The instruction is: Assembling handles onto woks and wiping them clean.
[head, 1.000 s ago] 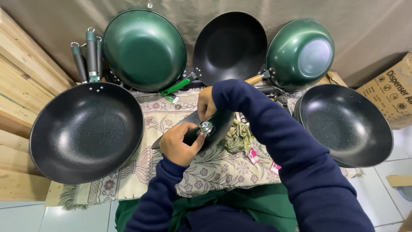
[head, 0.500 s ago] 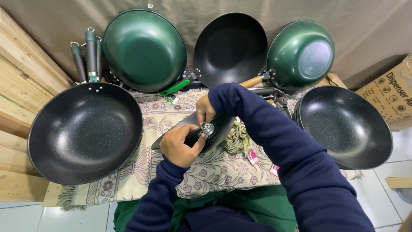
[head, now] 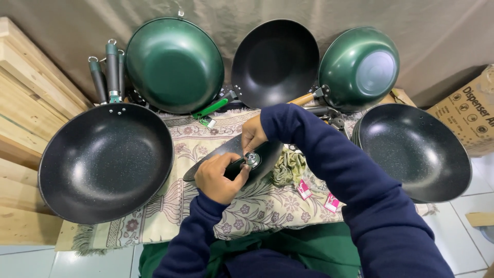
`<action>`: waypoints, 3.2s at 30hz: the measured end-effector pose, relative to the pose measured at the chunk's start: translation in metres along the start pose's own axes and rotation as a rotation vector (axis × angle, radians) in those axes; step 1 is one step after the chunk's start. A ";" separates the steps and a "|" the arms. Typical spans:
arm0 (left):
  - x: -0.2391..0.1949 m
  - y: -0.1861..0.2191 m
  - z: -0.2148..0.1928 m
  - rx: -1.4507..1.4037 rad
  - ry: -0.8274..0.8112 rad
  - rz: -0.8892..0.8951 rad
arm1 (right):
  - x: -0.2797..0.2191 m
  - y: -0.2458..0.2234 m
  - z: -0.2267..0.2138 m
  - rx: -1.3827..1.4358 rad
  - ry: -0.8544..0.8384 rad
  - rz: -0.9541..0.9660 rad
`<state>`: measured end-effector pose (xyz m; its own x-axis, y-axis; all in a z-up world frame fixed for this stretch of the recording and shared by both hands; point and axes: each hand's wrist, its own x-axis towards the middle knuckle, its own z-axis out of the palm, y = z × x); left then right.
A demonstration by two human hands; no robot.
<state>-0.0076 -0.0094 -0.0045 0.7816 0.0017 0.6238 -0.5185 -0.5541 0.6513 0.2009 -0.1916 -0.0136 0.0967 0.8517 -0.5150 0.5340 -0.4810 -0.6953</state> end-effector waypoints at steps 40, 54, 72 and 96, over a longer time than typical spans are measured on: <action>0.024 -0.006 -0.001 -0.005 -0.577 -0.234 | -0.057 -0.067 0.057 -0.628 0.761 -0.005; 0.013 -0.001 0.008 -0.155 -0.181 -0.226 | -0.121 0.101 0.176 -0.053 1.271 0.614; 0.005 -0.006 0.018 -0.178 -0.098 -0.175 | -0.071 0.221 0.268 -0.232 0.928 1.219; 0.008 0.005 0.009 -0.197 -0.123 -0.181 | -0.078 0.090 0.220 -0.229 1.361 0.764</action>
<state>-0.0015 -0.0195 0.0000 0.8976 -0.0222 0.4403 -0.4147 -0.3815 0.8261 0.0568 -0.3467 -0.1465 0.9769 0.0343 0.2110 0.1063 -0.9342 -0.3405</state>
